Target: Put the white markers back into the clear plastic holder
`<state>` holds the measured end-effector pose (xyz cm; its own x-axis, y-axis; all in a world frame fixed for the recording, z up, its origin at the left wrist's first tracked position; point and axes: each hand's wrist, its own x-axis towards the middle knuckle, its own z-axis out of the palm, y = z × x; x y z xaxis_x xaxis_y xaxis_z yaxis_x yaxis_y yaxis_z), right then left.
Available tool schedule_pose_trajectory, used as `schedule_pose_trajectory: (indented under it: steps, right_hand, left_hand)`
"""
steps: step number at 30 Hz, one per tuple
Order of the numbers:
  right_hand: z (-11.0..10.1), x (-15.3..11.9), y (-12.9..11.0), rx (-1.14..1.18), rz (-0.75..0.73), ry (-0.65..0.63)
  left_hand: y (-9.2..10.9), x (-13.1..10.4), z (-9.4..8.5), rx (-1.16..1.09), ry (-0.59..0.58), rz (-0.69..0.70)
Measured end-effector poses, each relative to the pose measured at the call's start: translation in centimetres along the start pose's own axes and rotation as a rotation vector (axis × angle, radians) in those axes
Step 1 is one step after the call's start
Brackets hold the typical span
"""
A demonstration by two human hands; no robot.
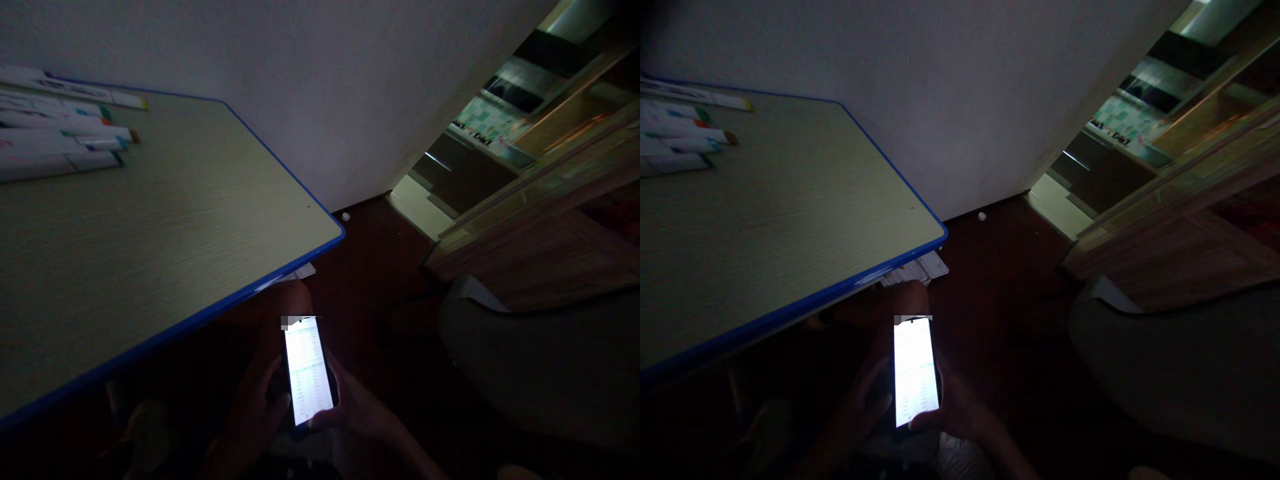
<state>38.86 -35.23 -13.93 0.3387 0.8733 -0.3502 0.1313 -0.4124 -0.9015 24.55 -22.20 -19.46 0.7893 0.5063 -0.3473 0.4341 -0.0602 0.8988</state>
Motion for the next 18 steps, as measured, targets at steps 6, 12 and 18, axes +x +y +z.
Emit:
schedule_pose_trajectory:
  steps: [6, 12, 18]
  right_hand:
    - [1.2, -0.5, 0.2, -0.027, -0.016, 0.090]
    - [0.8, -0.4, -0.3, 0.099, -0.006, -0.012]
    - [0.9, -0.8, 0.8, 0.006, -0.027, 0.089]
  left_hand:
    - [0.0, -0.1, -0.1, 0.008, -0.017, -0.014]
    - [0.0, -0.2, -0.1, 0.016, -0.005, -0.001]
    - [0.4, -0.1, -0.1, -0.039, -0.033, -0.034]
